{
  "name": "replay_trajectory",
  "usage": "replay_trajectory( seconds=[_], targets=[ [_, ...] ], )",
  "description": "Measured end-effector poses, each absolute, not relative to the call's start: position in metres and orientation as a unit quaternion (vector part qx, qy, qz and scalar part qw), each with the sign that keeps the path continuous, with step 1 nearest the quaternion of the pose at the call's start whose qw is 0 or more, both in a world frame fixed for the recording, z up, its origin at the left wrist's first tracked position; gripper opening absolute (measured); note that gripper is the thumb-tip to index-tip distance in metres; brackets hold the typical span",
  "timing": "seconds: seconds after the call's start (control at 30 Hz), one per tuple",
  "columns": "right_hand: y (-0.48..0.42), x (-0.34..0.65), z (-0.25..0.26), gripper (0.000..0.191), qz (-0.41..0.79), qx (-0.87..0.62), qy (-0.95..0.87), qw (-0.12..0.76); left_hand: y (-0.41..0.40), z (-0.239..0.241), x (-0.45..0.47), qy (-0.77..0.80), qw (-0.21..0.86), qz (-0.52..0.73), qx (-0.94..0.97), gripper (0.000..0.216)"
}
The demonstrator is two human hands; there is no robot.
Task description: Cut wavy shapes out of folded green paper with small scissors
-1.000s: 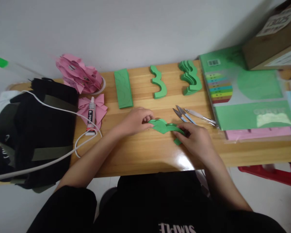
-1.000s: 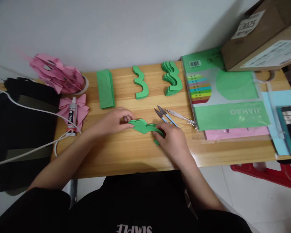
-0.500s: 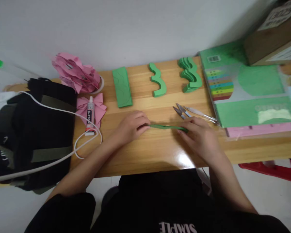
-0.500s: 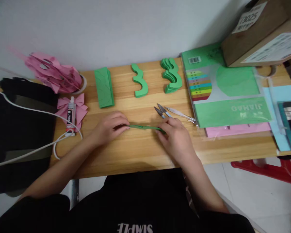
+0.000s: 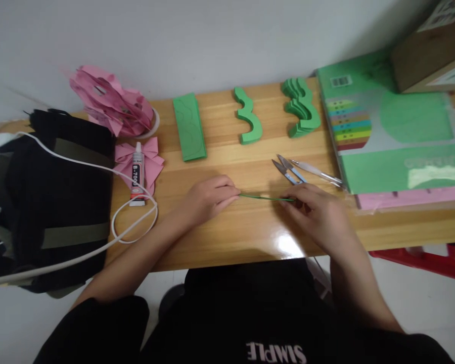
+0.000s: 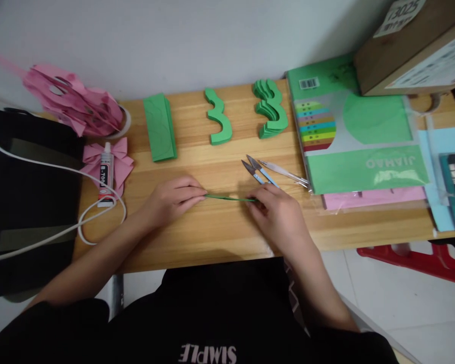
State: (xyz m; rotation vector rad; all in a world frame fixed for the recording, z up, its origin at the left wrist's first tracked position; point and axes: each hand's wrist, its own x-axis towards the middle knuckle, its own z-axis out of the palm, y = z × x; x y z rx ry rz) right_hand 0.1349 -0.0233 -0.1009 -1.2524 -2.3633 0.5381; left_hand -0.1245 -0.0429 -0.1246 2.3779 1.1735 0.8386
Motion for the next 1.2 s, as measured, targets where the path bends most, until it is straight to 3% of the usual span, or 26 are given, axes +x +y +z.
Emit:
replay_trajectory(
  seconds=[0.5, 0.97, 1.2],
  targets=[
    [-0.0286, 0.1343, -0.104, 0.011, 0.216, -0.456, -0.836, 0.217, -0.0475, -0.1288, -0.121, 0.414, 0.096, 0.309, 0.851, 0.017],
    [-0.028, 0.1323, -0.1099, 0.015, 0.255, -0.44, -0.819, 0.267, -0.0477, -0.1293, -0.1182, 0.429, 0.075, 0.307, 0.846, 0.021],
    [-0.0261, 0.1357, -0.1067, 0.017, 0.279, -0.451, -0.814, 0.237, -0.0466, -0.1331, -0.1206, 0.428, 0.104, 0.317, 0.84, 0.014]
  ],
)
